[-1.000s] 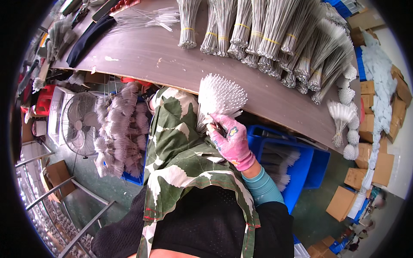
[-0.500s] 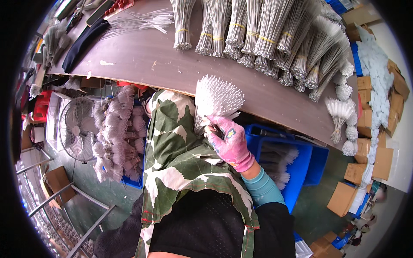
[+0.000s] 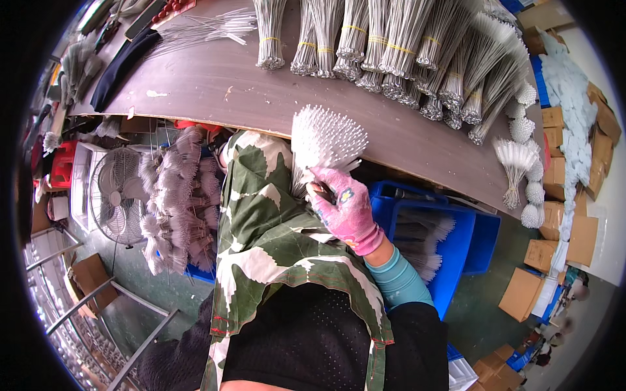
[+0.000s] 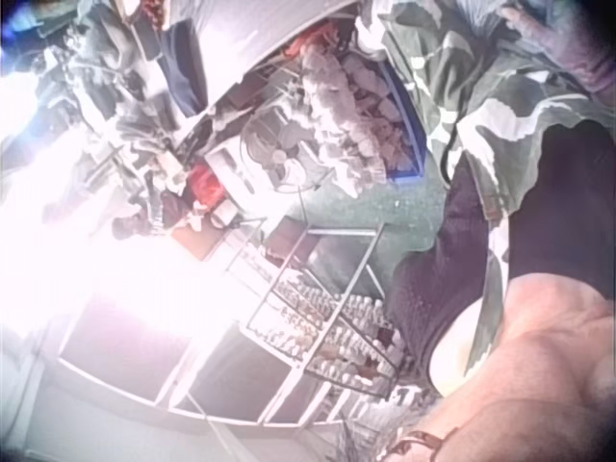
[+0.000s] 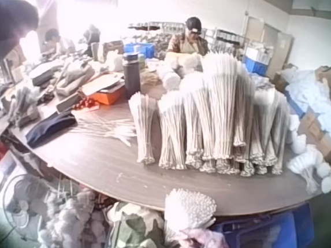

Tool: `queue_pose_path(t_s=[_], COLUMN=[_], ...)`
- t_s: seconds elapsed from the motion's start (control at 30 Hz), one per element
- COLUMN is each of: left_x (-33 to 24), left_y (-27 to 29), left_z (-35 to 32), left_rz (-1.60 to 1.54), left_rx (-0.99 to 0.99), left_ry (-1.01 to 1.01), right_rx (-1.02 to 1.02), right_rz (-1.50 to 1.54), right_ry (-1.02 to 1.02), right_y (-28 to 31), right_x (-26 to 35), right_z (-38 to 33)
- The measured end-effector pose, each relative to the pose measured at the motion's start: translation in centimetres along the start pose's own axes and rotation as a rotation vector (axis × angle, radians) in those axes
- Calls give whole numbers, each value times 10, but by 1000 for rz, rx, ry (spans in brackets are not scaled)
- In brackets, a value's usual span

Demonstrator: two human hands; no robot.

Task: Trim and organize bundles of white plastic bristles using a small cutting tool for brush assembly.

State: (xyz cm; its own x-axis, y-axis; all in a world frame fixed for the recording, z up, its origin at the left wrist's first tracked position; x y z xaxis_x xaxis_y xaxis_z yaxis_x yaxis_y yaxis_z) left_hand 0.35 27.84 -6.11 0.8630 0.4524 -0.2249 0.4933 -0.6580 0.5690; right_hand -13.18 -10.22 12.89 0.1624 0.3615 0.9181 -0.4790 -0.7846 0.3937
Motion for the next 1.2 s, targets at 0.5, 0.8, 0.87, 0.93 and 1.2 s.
queue_pose_path(t_s=[0.5, 0.8, 0.87, 0.93, 1.2], left_x=[-19, -149, -179, -194, -180], left_y=[63, 275, 259, 259, 255], left_z=[-25, 28, 54, 57, 131], left_rz=[304, -766, -619, -607, -1178], left_rx=[124, -668, -726, -962, -594], left_ry=[35, -540, -438, -382, -530], right_rx=[-3, -113, -324, -376, -176], right_rz=[33, 263, 355, 349, 629], right_ry=[2, 141, 83, -282, -213], right_y=[-9, -3, 17, 44, 17], right_x=[-8, -5, -26, -51, -77], right_z=[1, -19, -32, -38, -5])
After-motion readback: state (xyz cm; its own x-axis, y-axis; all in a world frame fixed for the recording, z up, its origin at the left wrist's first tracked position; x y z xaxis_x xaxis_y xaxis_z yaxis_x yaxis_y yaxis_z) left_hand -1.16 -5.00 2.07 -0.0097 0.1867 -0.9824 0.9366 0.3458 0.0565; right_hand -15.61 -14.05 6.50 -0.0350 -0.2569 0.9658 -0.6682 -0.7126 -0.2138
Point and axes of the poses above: each hand's wrist, its own z-axis towards the middle knuckle, its own y-axis out of the back of the hand, x = y × z, the point moved 5 cm from there along z, towards the middle knuckle, and after that the axes turned 8 degrees about x, right-handed, at the moved point
